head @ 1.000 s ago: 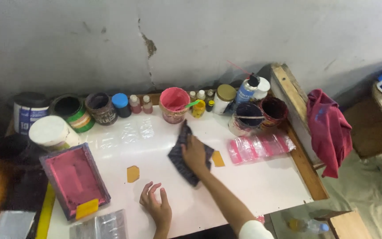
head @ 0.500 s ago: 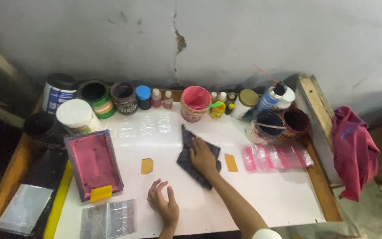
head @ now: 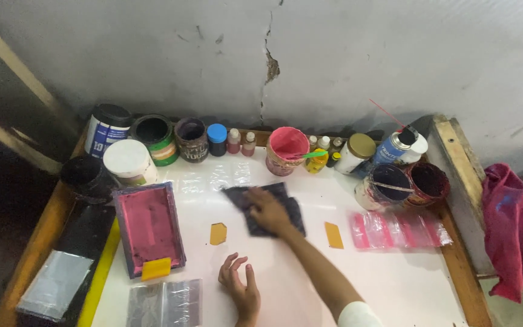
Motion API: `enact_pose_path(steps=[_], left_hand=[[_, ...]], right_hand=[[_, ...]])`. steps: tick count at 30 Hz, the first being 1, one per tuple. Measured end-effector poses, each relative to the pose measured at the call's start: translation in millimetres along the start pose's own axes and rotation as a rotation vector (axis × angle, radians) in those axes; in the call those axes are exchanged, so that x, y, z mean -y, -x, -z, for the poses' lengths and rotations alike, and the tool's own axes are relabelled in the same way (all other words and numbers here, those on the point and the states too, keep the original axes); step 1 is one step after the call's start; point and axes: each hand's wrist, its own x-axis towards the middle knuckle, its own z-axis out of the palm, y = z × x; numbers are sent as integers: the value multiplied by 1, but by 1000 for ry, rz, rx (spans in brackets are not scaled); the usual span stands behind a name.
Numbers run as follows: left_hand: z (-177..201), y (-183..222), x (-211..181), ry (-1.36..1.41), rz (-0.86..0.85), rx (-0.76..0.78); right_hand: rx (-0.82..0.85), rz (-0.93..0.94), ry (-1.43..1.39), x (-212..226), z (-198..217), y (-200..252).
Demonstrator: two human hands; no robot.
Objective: Cleaning a screen printing frame and a piece of fabric, followed by mixing pink ink in a plastic cup using a brush.
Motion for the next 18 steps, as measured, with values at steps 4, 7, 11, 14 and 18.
enact_pose_path(steps=[4, 7, 11, 14, 18], left_hand=[[1, 1, 0, 9, 5, -3], [-1, -3, -2, 15, -1, 0], [-6, -1, 5, 3, -31, -10], [-6, 2, 11, -4, -14, 2], [1, 1, 5, 10, 29, 24]], right_hand=[[33, -324, 125, -33, 29, 9], [-250, -249, 263, -34, -5, 12], [-121, -119, 46, 52, -34, 26], [102, 78, 31, 87, -30, 22], [158, 429, -60, 51, 11, 5]])
